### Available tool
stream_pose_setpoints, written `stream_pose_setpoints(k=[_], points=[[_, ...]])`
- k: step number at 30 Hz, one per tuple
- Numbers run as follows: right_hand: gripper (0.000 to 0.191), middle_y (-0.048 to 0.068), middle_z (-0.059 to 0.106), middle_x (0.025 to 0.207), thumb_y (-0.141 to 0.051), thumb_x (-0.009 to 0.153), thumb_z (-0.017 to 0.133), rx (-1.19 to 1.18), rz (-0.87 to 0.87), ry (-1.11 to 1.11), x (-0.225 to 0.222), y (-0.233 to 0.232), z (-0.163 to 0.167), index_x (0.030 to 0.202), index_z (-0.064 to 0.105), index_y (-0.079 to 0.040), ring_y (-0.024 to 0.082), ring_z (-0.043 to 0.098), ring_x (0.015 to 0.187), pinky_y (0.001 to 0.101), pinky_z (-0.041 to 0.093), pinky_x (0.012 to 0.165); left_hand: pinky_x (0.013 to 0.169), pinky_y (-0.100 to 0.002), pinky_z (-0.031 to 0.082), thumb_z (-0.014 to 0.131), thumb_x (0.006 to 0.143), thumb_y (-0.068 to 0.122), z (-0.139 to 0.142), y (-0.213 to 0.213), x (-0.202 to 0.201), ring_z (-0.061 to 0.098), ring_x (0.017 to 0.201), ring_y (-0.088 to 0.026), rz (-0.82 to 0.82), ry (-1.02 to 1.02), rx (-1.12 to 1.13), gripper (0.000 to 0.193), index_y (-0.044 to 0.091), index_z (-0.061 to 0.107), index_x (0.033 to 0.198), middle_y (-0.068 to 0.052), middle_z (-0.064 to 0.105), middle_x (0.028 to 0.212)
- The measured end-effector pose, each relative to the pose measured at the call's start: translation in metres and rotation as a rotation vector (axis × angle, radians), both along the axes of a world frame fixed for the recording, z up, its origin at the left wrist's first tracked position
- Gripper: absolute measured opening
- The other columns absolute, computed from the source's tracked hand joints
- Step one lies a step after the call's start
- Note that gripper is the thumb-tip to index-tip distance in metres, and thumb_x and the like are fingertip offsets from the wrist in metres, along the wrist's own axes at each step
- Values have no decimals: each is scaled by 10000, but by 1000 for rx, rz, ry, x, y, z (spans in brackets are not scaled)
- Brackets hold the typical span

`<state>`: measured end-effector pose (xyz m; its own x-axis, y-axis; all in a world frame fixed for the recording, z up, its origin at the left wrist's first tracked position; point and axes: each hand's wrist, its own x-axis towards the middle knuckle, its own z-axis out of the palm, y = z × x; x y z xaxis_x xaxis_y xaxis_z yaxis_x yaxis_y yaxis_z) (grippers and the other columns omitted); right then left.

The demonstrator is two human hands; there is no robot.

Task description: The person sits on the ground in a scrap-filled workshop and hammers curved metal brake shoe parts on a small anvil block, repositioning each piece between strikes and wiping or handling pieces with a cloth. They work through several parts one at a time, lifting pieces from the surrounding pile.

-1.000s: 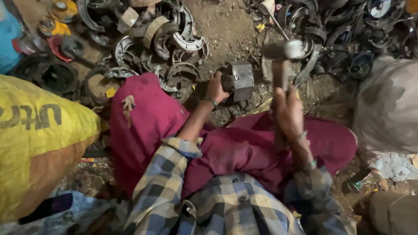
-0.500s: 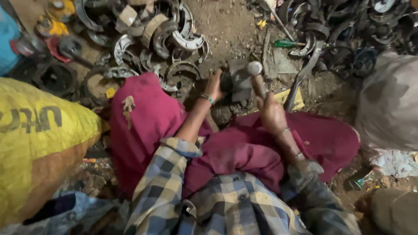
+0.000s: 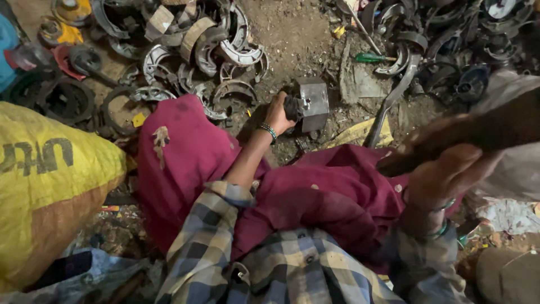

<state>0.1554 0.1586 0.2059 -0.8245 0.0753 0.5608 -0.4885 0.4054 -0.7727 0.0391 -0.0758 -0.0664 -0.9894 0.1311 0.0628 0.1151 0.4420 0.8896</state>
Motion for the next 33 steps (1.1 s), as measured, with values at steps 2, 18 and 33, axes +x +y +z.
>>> stream_pose_setpoints(k=[2, 18, 33], points=[[385, 159, 668, 808, -384, 1103, 467, 250, -122, -176, -4, -6, -29, 1177, 588, -26, 274, 651, 650, 393, 532, 565, 1091, -472, 417, 992, 464, 176, 0, 0, 0, 478, 1277, -455, 12, -8, 24, 1073, 21, 402, 1347, -281, 501, 1344], [351, 73, 667, 846, -343, 1156, 540, 126, -81, -428, -7, -22, -6, 1230, 494, -2, 141, 667, 677, 275, 563, 582, 1218, -409, 322, 996, 509, 238, -13, -2, -1, 376, 1459, -401, -73, -136, -34, 1221, -14, 327, 1499, -268, 406, 1544], [372, 122, 608, 651, -368, 1104, 474, 552, -38, -855, -46, -34, -85, 1035, 571, -15, 259, 589, 531, 404, 458, 477, 1103, -443, 436, 1010, 502, 244, -2, -15, -4, 511, 1303, -418, -55, 36, 57, 1111, -5, 409, 1403, -266, 519, 1387]])
